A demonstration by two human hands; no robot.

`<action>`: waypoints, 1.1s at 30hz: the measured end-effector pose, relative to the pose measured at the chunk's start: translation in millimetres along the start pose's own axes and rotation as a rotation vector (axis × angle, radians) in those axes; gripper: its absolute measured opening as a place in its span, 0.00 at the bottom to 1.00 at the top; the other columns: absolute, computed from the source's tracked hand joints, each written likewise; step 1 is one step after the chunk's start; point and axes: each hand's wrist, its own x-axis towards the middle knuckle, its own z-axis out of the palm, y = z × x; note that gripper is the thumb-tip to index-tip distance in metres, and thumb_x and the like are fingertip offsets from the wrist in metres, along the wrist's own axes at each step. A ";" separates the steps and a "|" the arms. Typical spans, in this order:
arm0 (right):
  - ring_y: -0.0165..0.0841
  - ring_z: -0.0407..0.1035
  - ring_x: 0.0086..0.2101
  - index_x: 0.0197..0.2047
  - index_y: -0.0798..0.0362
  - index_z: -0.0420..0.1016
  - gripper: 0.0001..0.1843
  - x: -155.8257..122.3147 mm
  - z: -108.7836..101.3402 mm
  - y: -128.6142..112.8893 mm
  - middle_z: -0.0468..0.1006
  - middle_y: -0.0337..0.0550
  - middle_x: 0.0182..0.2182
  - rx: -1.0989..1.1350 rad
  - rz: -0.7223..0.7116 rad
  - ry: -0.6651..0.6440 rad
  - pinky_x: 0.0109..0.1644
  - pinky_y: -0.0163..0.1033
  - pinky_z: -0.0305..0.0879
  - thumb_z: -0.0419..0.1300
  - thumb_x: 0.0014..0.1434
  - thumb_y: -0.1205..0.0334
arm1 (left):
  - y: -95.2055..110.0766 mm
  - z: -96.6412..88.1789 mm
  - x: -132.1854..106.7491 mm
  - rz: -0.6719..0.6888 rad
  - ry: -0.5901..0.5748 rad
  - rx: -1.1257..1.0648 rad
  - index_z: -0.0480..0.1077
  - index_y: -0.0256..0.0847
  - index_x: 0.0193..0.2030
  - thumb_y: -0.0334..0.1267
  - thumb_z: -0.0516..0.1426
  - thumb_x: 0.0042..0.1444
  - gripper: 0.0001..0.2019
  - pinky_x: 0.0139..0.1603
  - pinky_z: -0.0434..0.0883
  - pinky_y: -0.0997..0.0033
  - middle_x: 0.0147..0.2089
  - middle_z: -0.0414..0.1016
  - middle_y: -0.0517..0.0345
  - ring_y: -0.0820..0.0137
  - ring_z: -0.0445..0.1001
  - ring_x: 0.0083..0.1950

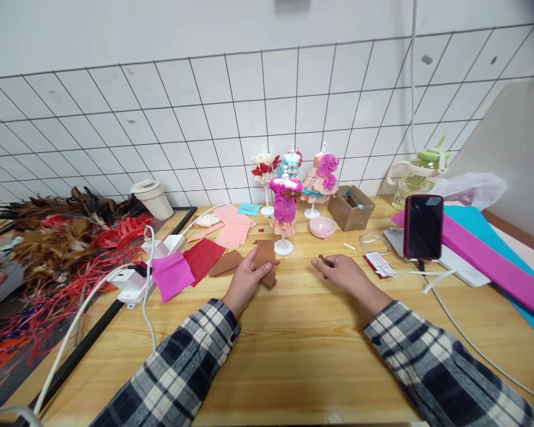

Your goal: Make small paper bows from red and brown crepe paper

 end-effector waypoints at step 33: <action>0.32 0.71 0.33 0.33 0.50 0.75 0.18 1.8 6.4 3.1 0.81 0.39 0.32 0.139 -0.241 0.025 0.38 0.36 0.61 0.48 0.62 0.52 | -6.0 -2.2 1.7 0.021 -0.041 0.026 0.51 0.40 0.66 0.37 0.64 0.47 0.41 0.34 0.72 0.69 0.45 0.78 0.45 0.69 0.75 0.34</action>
